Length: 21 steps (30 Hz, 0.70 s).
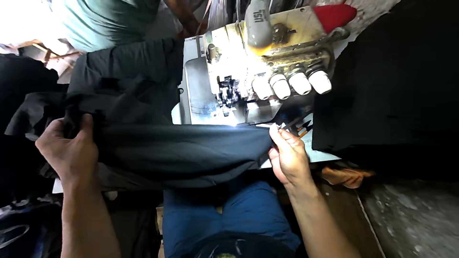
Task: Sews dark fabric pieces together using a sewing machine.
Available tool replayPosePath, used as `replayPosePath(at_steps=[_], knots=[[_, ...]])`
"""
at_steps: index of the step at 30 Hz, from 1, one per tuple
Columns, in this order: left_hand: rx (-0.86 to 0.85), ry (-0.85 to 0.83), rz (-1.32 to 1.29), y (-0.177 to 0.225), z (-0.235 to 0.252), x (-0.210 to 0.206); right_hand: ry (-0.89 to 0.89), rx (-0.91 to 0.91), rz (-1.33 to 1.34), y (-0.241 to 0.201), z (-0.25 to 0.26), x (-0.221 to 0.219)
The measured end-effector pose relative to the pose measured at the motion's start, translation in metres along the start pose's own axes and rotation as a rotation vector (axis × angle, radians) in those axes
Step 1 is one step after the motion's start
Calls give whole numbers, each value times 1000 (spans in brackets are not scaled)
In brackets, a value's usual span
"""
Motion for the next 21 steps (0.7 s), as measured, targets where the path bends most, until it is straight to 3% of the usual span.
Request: replayPosePath(at_steps=[3, 16, 18, 21], knots=[[3, 11, -7, -2, 3, -1, 21, -46, 104, 2, 1, 3], [-80, 66, -142, 6, 1, 5, -6, 46, 63, -3, -3, 8], [-131, 79, -134, 11, 0, 27, -33, 79, 86, -16, -13, 2], [-42, 130, -58, 32, -28, 117, -122, 217, 88, -62, -43, -1]])
Point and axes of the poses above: each hand's wrist, its own z-axis towards the middle knuckle, its own x-axis out of the back of the hand, y = z × x, the point moved 4 cm from there along z, towards the middle knuckle, and after that the axes turned 6 degrees about x, right-handed, at the moved point
